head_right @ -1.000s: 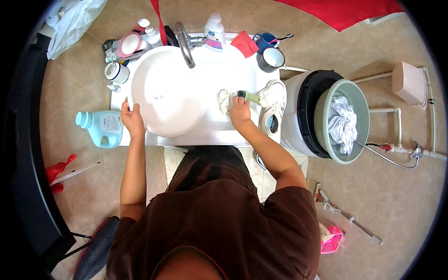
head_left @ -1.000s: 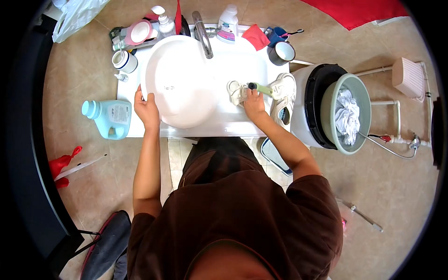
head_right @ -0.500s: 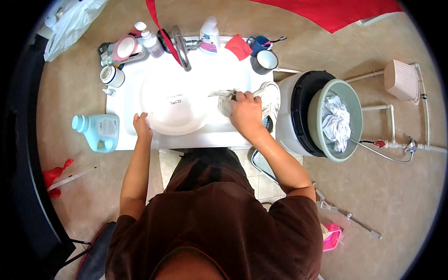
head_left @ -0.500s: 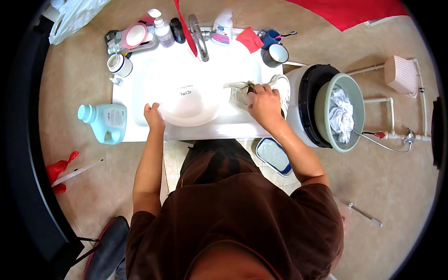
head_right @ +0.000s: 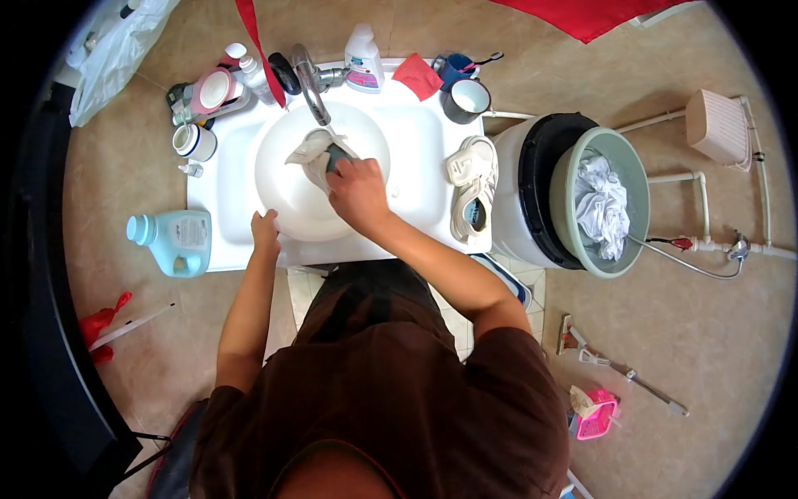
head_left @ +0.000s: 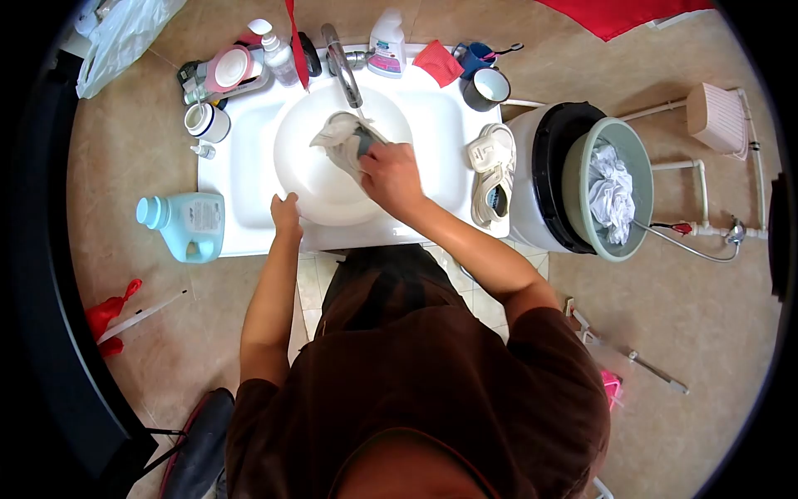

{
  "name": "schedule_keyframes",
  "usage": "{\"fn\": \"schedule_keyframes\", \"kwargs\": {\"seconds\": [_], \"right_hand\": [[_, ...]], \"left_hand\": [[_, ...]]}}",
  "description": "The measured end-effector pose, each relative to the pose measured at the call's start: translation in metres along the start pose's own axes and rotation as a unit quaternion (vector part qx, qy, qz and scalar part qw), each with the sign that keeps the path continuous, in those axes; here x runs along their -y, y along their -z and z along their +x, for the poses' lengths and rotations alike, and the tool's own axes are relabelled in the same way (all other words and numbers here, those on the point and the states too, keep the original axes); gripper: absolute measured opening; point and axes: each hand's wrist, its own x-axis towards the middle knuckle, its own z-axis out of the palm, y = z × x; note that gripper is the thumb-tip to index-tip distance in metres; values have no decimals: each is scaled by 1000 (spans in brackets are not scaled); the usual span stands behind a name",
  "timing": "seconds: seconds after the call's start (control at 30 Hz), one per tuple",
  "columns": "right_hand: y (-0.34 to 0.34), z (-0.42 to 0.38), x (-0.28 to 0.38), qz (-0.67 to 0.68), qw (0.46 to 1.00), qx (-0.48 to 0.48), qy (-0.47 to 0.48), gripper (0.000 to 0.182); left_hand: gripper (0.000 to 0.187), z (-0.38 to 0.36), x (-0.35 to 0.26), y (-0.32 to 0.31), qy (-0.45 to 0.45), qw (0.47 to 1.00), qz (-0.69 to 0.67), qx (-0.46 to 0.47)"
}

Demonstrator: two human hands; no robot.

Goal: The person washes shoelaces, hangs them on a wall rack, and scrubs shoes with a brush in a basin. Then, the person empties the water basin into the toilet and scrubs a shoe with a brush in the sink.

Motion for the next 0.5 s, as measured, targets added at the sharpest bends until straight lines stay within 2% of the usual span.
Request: {"fn": "schedule_keyframes", "kwargs": {"seconds": [0.07,0.17,0.23,0.3,0.33,0.37,0.4,0.43,0.47,0.5], "right_hand": [[-57,-4,-12,0,1000,-1,13,13],[-118,-19,-32,45,996,6,-80,18],[-131,-12,-37,117,974,-18,-195,17],[-142,-3,-44,212,935,-53,-280,15],[-144,5,-50,334,866,-43,-370,12],[-146,16,-57,446,773,-33,-450,15],[-145,28,-64,545,660,-23,-517,21],[-138,39,-64,631,528,-13,-568,29],[-130,46,-64,661,481,-10,-576,35],[-130,50,-65,684,466,-4,-561,35]], "left_hand": [[21,1,0,3,20,1000,6,12],[31,4,-4,9,59,998,22,17],[42,7,-7,13,84,995,50,12],[53,-1,-13,9,46,996,68,-22],[59,-6,-12,4,28,996,76,-39],[60,-11,-12,-2,-88,976,170,-104],[62,-12,-11,-7,-203,930,259,-165],[64,-18,-17,-15,-312,858,341,-223],[60,-22,-24,-24,-359,847,342,-189],[57,-39,-51,-38,-404,834,344,-154]]}}
